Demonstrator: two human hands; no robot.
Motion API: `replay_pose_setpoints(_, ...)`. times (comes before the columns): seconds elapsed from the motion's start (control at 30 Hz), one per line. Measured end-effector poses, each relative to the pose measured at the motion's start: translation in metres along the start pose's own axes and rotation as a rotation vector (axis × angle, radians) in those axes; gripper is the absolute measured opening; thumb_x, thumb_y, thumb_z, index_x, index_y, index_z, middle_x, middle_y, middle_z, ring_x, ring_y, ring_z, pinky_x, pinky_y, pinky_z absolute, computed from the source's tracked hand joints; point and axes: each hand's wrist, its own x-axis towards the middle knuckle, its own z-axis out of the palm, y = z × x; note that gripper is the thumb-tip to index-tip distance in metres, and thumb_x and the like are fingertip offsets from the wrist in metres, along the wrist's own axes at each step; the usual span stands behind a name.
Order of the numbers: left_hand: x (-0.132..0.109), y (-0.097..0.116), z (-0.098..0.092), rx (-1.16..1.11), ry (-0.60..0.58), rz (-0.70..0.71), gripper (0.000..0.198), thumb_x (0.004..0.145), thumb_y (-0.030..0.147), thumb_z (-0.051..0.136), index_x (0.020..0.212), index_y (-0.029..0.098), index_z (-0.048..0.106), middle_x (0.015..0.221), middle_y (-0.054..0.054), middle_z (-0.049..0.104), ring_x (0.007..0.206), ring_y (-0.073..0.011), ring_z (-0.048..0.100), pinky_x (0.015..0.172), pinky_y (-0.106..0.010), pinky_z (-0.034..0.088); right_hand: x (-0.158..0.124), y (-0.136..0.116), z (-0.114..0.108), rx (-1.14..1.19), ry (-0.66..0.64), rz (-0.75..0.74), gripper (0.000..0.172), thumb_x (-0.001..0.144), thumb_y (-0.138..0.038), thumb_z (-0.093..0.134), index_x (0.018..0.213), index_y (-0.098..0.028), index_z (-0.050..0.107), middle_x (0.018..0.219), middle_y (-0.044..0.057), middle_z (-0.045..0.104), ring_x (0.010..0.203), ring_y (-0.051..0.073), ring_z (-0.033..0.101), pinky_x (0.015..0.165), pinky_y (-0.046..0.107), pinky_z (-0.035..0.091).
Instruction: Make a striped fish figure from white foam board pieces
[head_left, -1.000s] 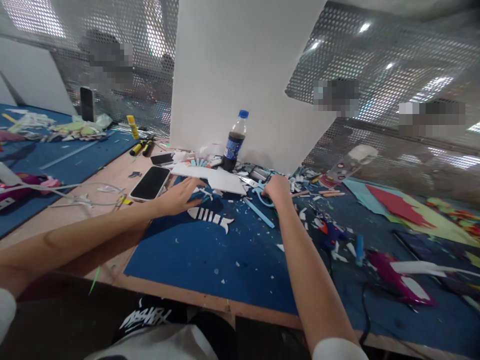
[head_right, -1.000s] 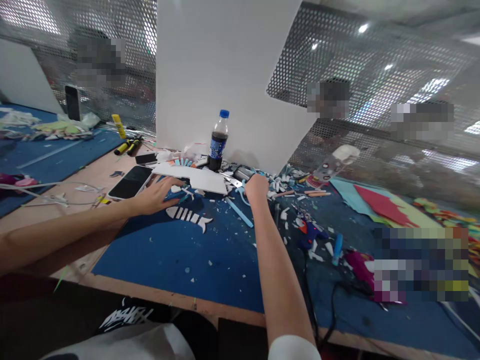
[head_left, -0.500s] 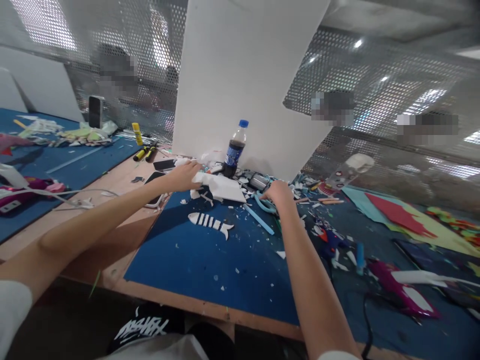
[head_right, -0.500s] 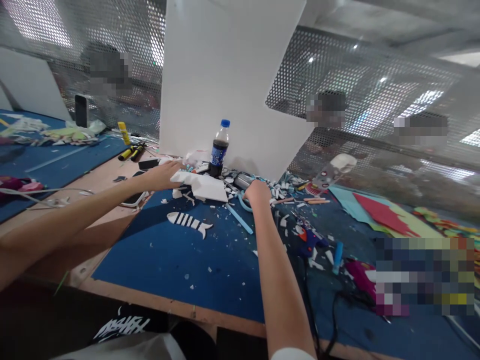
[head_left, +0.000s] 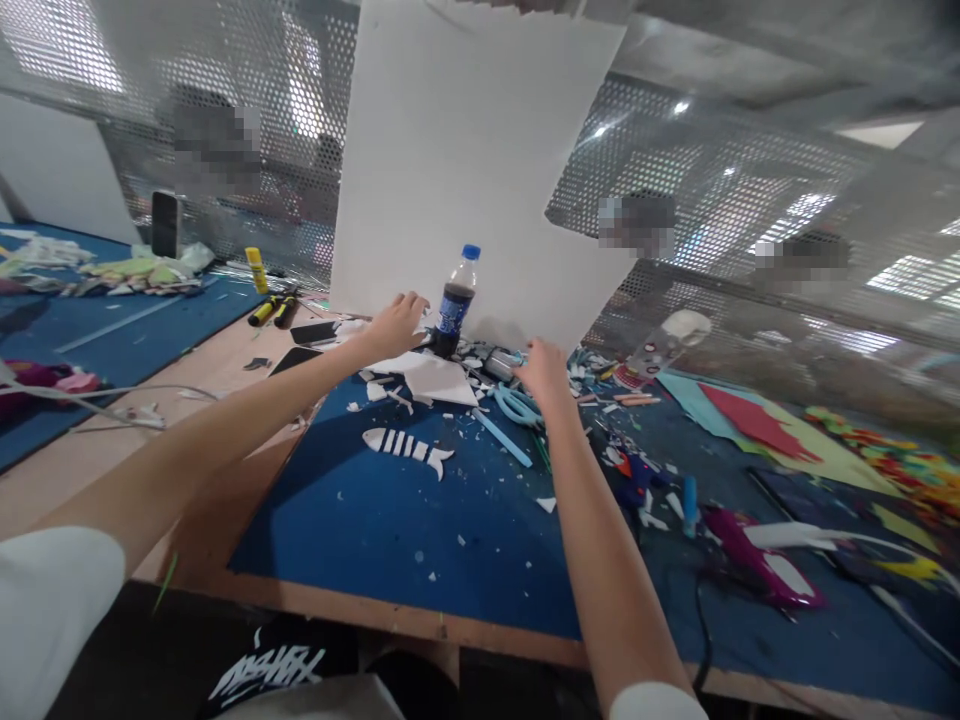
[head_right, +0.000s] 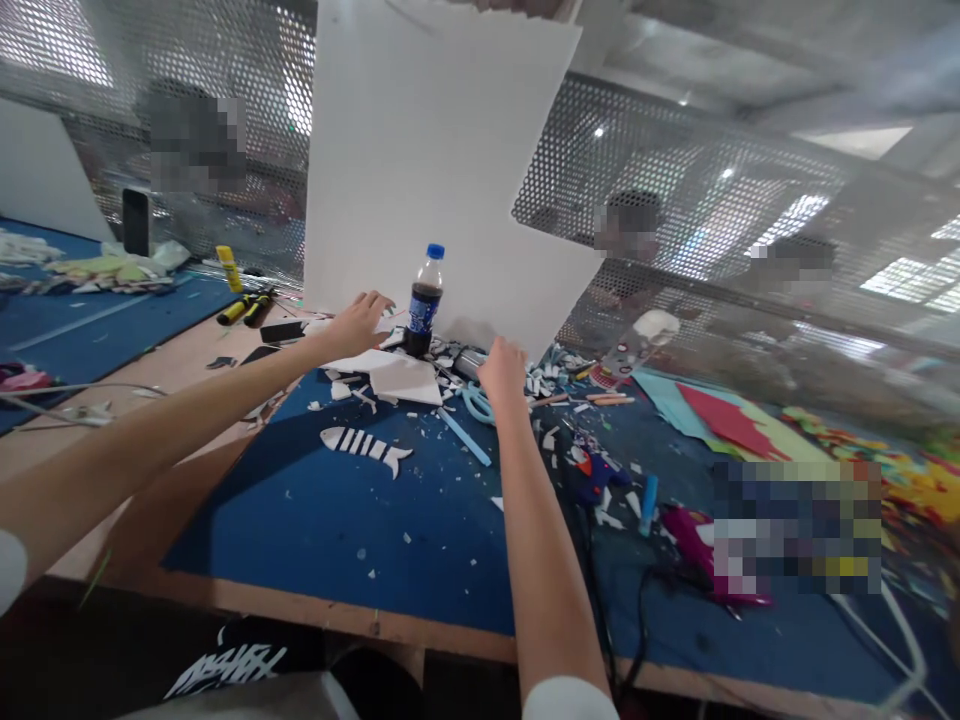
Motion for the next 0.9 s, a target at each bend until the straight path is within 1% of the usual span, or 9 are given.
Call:
replay_pose_setpoints(0.07,-0.005,0.016,0.002,-0.020,-0.034,0.061,0.043,0.085,0.020,0.048,0.126,0.007,0.041,0.126,-0.019,0.048,0.119,-0.0299,0.044,0.101,-0.041,0.034,0.000,0.007,0.012,0.029,0.091,-0.024,0.068,0.078,-0.035,0.064,0.132,0.000,0.042,0.131,0.029,0.048,0.125,0.039,0.041,0.096,0.046,0.035)
replay_pose_setpoints(0.13,-0.008,0.029,0.002,-0.050,-0.103,0.135,0.041,0.086,0.024,0.049,0.124,0.009,0.044,0.122,-0.016,0.052,0.114,-0.0278,0.049,0.095,-0.037,0.039,0.001,0.011,0.029,0.067,0.115,-0.074,0.073,0.079,-0.035,0.064,0.136,0.000,0.036,0.138,0.029,0.041,0.129,0.038,0.036,0.100,0.047,0.032)
replay_pose_setpoints(0.23,-0.014,0.041,0.000,-0.093,-0.209,0.232,0.036,0.086,0.029,0.052,0.118,0.013,0.050,0.118,-0.013,0.058,0.108,-0.0248,0.055,0.088,-0.031,0.042,0.003,0.014,0.054,0.122,0.099,-0.174,0.062,0.077,-0.028,0.065,0.132,-0.007,0.044,0.134,0.022,0.048,0.126,0.033,0.040,0.103,0.045,0.031)
replay_pose_setpoints(0.33,-0.020,0.045,-0.005,-0.126,-0.247,0.262,0.034,0.088,0.031,0.049,0.117,0.014,0.051,0.117,-0.012,0.059,0.107,-0.0234,0.056,0.086,-0.029,0.042,0.009,0.017,0.067,0.153,0.098,-0.221,0.048,0.078,-0.020,0.062,0.124,-0.010,0.052,0.123,0.020,0.055,0.120,0.031,0.046,0.101,0.045,0.034)
replay_pose_setpoints(0.47,-0.026,0.038,-0.012,-0.167,-0.243,0.230,0.034,0.089,0.034,0.045,0.116,0.014,0.050,0.119,-0.014,0.058,0.107,-0.0242,0.055,0.085,-0.030,0.042,0.018,0.019,0.068,0.165,0.106,-0.222,0.043,0.083,-0.019,0.055,0.125,-0.009,0.052,0.117,0.020,0.059,0.114,0.031,0.051,0.097,0.046,0.038)
replay_pose_setpoints(0.63,-0.030,0.026,-0.014,-0.205,-0.256,0.194,0.038,0.090,0.036,0.044,0.121,0.013,0.048,0.123,-0.015,0.056,0.110,-0.0249,0.054,0.089,-0.032,0.041,0.016,0.015,0.070,0.156,0.110,-0.205,0.043,0.081,-0.023,0.064,0.122,-0.013,0.055,0.120,0.017,0.058,0.119,0.032,0.048,0.096,0.048,0.040)
replay_pose_setpoints(0.7,-0.032,0.025,-0.011,-0.212,-0.278,0.209,0.046,0.088,0.038,0.049,0.127,0.014,0.045,0.129,-0.015,0.053,0.117,-0.0264,0.050,0.094,-0.034,0.040,0.012,0.014,0.073,0.160,0.122,-0.171,0.040,0.085,-0.029,0.062,0.121,-0.014,0.055,0.124,0.015,0.056,0.117,0.029,0.050,0.095,0.048,0.043)
replay_pose_setpoints(0.8,-0.034,0.026,-0.005,-0.218,-0.343,0.262,0.065,0.079,0.041,0.063,0.137,0.019,0.040,0.139,-0.013,0.048,0.124,-0.0276,0.047,0.096,-0.034,0.039,0.009,0.014,0.077,0.196,0.143,-0.106,0.039,0.087,-0.030,0.060,0.121,-0.012,0.054,0.124,0.015,0.055,0.112,0.026,0.054,0.094,0.046,0.046)
replay_pose_setpoints(0.9,-0.036,0.029,0.003,-0.205,-0.381,0.290,0.066,0.080,0.033,0.064,0.140,0.023,0.038,0.143,-0.011,0.045,0.126,-0.0285,0.046,0.097,-0.036,0.040,0.009,0.015,0.076,0.260,0.164,-0.040,0.038,0.089,-0.032,0.058,0.122,-0.014,0.054,0.122,0.012,0.057,0.106,0.023,0.058,0.088,0.044,0.050)
